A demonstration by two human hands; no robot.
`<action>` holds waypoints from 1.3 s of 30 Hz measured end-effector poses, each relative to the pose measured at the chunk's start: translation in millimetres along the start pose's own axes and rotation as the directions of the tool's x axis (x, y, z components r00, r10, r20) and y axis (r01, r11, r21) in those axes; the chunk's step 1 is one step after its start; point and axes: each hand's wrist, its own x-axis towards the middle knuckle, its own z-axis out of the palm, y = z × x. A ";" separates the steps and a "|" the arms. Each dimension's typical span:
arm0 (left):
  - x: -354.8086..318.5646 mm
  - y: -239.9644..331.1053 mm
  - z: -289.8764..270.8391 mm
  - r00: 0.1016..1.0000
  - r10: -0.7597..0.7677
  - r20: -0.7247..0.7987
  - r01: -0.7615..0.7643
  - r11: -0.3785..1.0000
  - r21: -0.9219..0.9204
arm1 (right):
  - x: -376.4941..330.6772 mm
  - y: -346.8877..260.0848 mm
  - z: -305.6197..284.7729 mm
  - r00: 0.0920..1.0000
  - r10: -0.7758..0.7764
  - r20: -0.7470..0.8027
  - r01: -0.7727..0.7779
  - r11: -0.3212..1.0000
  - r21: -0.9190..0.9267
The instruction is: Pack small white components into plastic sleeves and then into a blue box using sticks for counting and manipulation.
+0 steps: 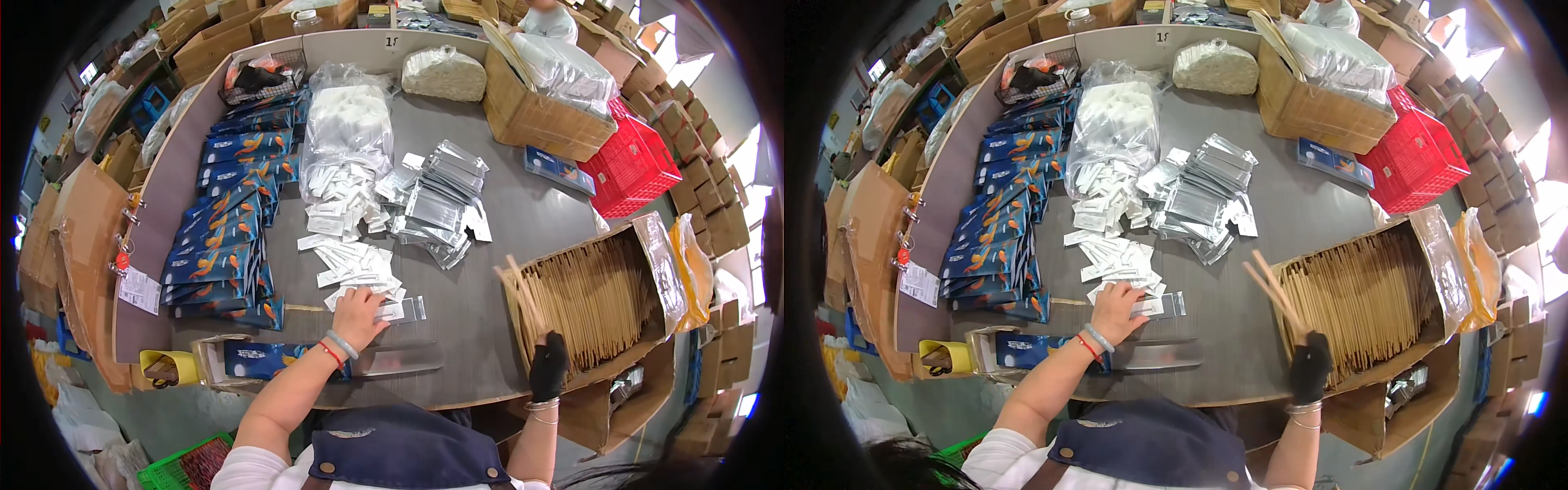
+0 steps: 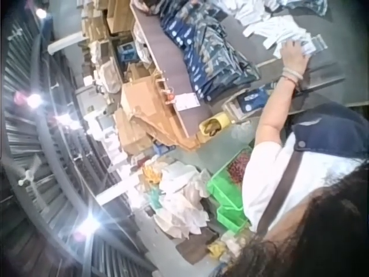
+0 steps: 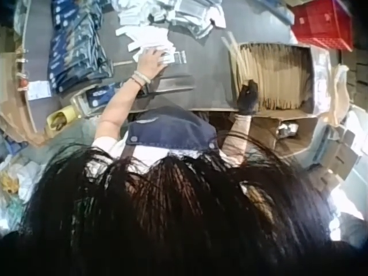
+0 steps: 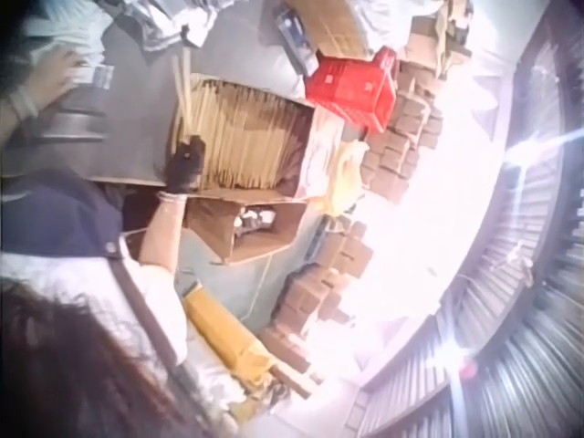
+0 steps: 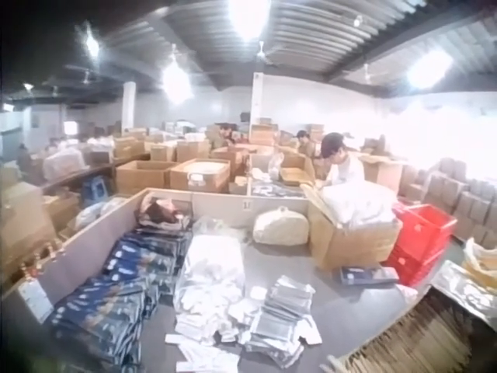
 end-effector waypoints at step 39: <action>-67.7 25.5 -32.6 0.953 0.101 0.286 -0.103 0.995 -0.008 | -36.7 -144.1 108.9 0.709 -0.489 0.507 0.444 0.869 0.218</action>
